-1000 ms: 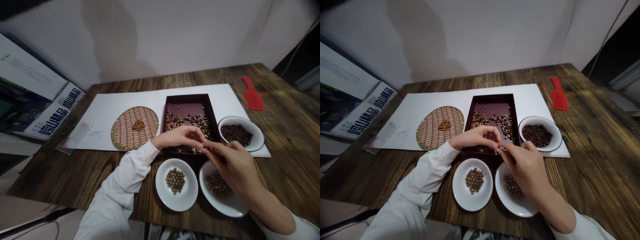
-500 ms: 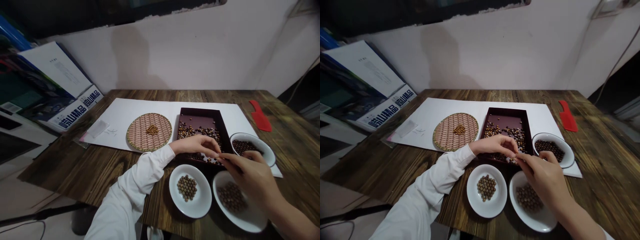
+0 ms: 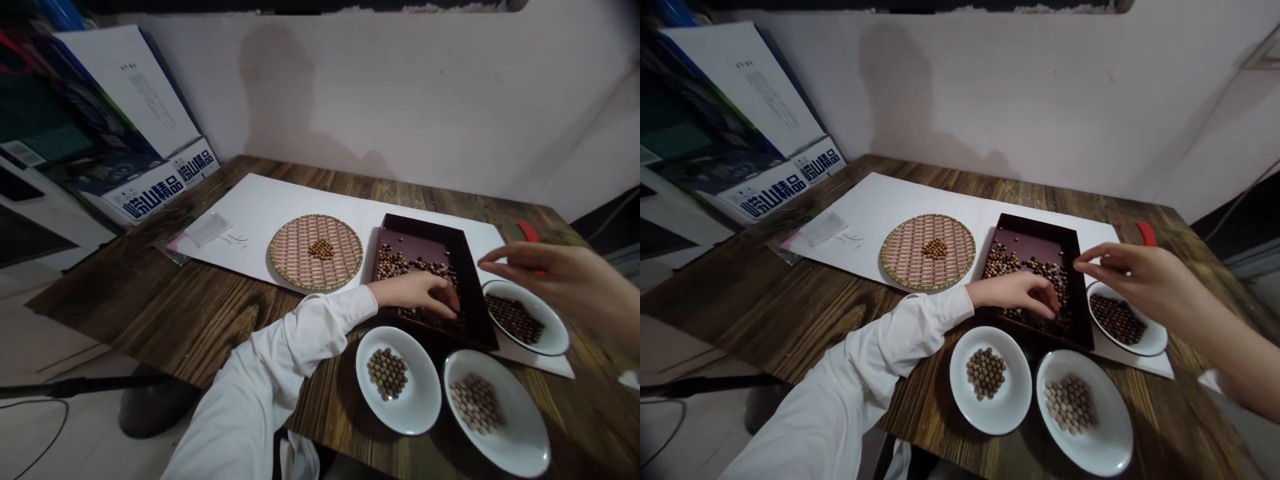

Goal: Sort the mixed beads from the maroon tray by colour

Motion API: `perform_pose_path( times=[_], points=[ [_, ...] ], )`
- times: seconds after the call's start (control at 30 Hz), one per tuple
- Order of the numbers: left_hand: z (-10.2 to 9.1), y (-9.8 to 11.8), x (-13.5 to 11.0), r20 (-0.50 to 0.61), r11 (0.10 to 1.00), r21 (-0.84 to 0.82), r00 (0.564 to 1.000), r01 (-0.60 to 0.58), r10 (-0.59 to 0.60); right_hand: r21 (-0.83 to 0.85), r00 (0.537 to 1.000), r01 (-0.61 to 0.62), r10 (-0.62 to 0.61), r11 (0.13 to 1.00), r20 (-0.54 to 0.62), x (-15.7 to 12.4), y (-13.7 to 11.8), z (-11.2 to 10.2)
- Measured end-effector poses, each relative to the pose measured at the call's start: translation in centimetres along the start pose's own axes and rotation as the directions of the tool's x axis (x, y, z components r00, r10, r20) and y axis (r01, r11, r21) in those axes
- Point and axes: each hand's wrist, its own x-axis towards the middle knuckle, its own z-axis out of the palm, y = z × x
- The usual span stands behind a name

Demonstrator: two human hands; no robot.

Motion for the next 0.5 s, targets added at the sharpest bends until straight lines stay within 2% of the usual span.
perform_pose_path(
  times=[0.07, 0.17, 0.2, 0.3, 0.5],
  points=[
    [0.1, -0.2, 0.1, 0.001, 0.998, 0.056, 1.0, -0.009, 0.009, 0.09, 0.999, -0.037, 0.035, 0.995, 0.021, 2.1, -0.8, 0.3],
    [0.3, -0.3, 0.3, -0.05, 0.983, 0.181, 0.999, 0.014, -0.005, 0.135, 0.996, -0.047, 0.036, 0.99, 0.086, 5.1, -3.7, 2.3],
    [0.3, -0.3, 0.4, -0.056, 0.97, 0.24, 0.998, 0.035, -0.022, 0.148, 0.988, -0.04, 0.017, 0.988, 0.154, 6.0, -4.7, 3.2],
    [0.4, -0.3, 0.5, -0.04, 0.927, 0.37, 0.998, 0.062, -0.051, 0.16, 0.976, -0.012, -0.023, 0.987, 0.215, 8.9, -6.8, 6.5],
    [0.6, -0.6, 0.1, -0.07, 0.908, 0.415, 0.997, 0.048, -0.021, 0.138, 0.925, 0.008, -0.059, 0.99, 0.375, 14.0, -7.5, 12.9]
  ],
)
